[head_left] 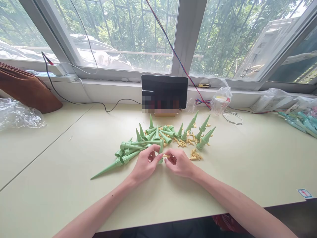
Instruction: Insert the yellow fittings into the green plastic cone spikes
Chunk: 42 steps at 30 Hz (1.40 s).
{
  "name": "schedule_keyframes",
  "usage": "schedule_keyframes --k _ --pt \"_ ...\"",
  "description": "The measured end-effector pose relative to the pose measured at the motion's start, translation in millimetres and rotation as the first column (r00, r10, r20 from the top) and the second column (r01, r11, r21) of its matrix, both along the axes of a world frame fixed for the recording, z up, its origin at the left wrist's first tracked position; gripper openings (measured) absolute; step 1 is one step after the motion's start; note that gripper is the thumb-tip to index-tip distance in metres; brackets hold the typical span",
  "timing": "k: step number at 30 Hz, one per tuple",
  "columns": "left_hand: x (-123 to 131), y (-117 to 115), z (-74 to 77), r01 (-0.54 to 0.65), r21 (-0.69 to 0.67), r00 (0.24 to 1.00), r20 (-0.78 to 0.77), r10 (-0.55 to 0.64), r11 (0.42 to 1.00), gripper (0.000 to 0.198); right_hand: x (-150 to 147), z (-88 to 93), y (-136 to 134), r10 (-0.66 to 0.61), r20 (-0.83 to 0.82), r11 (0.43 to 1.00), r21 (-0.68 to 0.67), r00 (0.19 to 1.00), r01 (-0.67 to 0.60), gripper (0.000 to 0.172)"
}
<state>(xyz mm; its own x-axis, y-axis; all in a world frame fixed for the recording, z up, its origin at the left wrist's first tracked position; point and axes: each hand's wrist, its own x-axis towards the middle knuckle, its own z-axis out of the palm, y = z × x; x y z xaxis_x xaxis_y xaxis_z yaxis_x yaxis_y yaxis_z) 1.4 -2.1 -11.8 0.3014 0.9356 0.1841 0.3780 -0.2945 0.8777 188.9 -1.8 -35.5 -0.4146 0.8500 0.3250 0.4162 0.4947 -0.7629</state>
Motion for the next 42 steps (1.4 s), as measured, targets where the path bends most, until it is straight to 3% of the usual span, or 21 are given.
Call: schedule_keyframes --k 15,23,32,42 --pt "0.2 1.4 -5.6 0.007 0.033 0.999 -0.043 -0.005 0.999 0.016 -3.2 -2.3 0.2 -0.024 -0.011 1.0 -0.004 1.0 0.024 0.011" --pt "0.4 2.4 -4.7 -0.045 0.014 0.999 -0.014 0.045 0.999 0.022 -3.8 -3.1 1.3 -0.047 -0.04 0.999 -0.001 0.998 0.047 0.007" --pt "1.4 2.6 0.2 -0.081 -0.029 0.996 0.041 0.082 0.996 0.019 -4.8 -3.4 2.4 -0.094 -0.041 0.995 0.031 0.995 0.096 0.026" --pt "-1.0 1.4 -4.8 -0.012 0.062 1.0 -0.022 0.014 0.998 0.015 -2.0 -8.0 2.6 -0.042 -0.001 0.999 0.029 0.999 0.042 0.034"
